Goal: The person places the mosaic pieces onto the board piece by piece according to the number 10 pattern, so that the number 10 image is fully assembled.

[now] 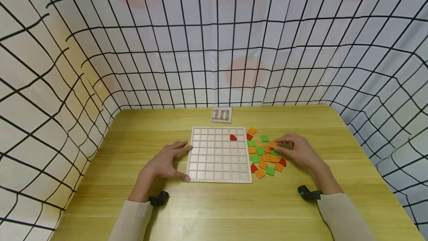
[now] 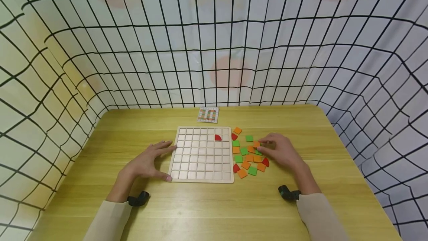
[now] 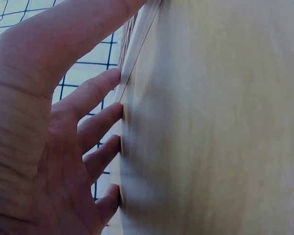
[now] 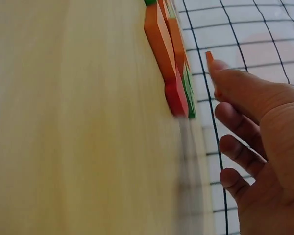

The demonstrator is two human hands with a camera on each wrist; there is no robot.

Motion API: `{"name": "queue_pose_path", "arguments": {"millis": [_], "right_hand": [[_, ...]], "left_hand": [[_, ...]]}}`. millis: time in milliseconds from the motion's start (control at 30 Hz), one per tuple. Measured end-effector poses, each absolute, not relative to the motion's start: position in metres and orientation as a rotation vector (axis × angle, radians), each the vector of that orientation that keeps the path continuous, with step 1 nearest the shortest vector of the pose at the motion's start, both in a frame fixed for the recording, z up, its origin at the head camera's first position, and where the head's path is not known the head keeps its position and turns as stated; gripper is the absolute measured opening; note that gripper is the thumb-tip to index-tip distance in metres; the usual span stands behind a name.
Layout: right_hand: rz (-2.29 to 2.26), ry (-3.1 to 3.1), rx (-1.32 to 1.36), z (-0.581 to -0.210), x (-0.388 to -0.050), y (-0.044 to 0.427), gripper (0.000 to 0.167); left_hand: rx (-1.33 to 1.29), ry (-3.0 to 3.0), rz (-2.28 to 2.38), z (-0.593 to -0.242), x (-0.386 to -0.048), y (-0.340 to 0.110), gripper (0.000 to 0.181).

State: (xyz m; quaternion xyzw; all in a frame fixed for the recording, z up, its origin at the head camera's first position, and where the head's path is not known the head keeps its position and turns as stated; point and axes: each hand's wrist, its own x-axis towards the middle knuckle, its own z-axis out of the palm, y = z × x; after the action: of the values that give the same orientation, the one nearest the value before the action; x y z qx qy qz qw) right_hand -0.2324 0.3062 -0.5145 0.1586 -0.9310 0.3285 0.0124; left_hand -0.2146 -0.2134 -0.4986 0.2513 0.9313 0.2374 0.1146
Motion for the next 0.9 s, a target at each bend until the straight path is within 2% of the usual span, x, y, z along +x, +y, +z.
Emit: {"name": "queue_pose_path", "arguments": {"millis": [267, 667, 900], "right_hand": [[1.053, -2.851, 0.577, -0.506, -0.25, 0.263, 0.036], [1.185, -2.805, 0.642, -0.503, -0.268, 0.191, 0.029], [1.232, -2.791, 0.629, -0.513, -0.281, 0.166, 0.026]], "left_hand": [[0.75, 2.74, 0.701, -0.499, -0.216, -0.214, 0.114], [0.741, 2.732, 0.714, -0.501, -0.215, -0.214, 0.114], [0.734, 2.733, 0.718, -0.498, -0.215, -0.212, 0.114]]}}
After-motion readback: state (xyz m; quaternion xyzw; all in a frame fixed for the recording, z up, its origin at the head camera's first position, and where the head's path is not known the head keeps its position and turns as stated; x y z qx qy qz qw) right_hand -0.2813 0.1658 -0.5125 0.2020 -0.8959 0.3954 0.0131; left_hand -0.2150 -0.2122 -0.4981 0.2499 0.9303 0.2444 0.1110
